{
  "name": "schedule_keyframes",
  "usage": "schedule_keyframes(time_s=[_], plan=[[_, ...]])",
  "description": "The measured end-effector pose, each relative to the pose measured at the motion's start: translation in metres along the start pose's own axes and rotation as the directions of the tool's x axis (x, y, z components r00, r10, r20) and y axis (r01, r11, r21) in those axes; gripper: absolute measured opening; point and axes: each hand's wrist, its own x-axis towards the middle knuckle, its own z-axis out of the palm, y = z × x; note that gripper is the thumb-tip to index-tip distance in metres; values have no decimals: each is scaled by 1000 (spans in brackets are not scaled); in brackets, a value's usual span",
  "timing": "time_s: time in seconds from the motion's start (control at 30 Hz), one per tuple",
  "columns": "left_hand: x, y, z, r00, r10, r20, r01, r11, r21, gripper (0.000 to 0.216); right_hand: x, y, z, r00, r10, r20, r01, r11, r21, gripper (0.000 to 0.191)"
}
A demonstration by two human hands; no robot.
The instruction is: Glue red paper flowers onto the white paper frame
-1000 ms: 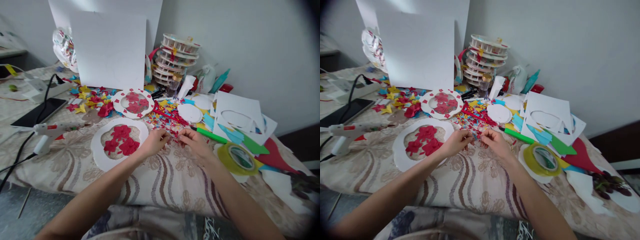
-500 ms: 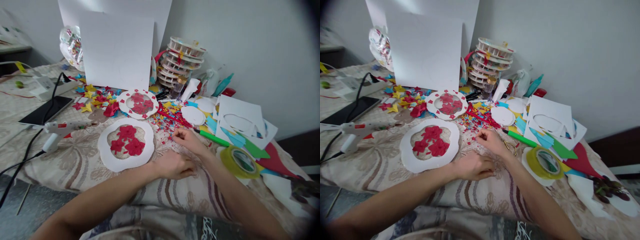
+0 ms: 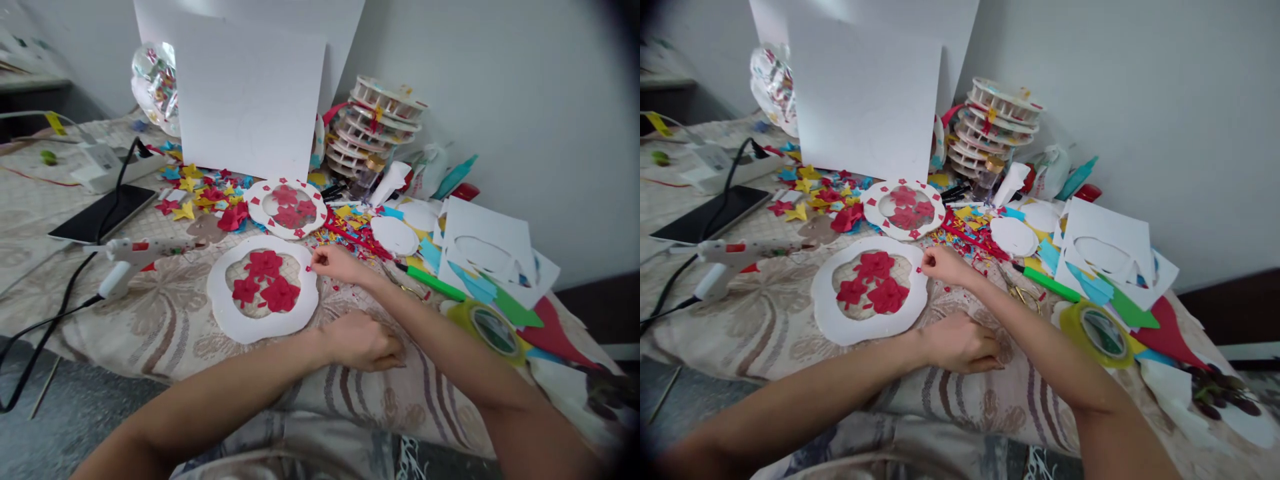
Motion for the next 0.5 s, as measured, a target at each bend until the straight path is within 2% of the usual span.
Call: schedule_keyframes(time_s=[0.27,0.5], plan=[[2,1,-4,999,-33,3,33,999,-26,43,0,5,2,999,37,-15,-38,999,-14,6],[0,1,-4,999,-40,-8,40,999,-16,38,-8,4,-8,997,53,-52,-50,997,62,15]])
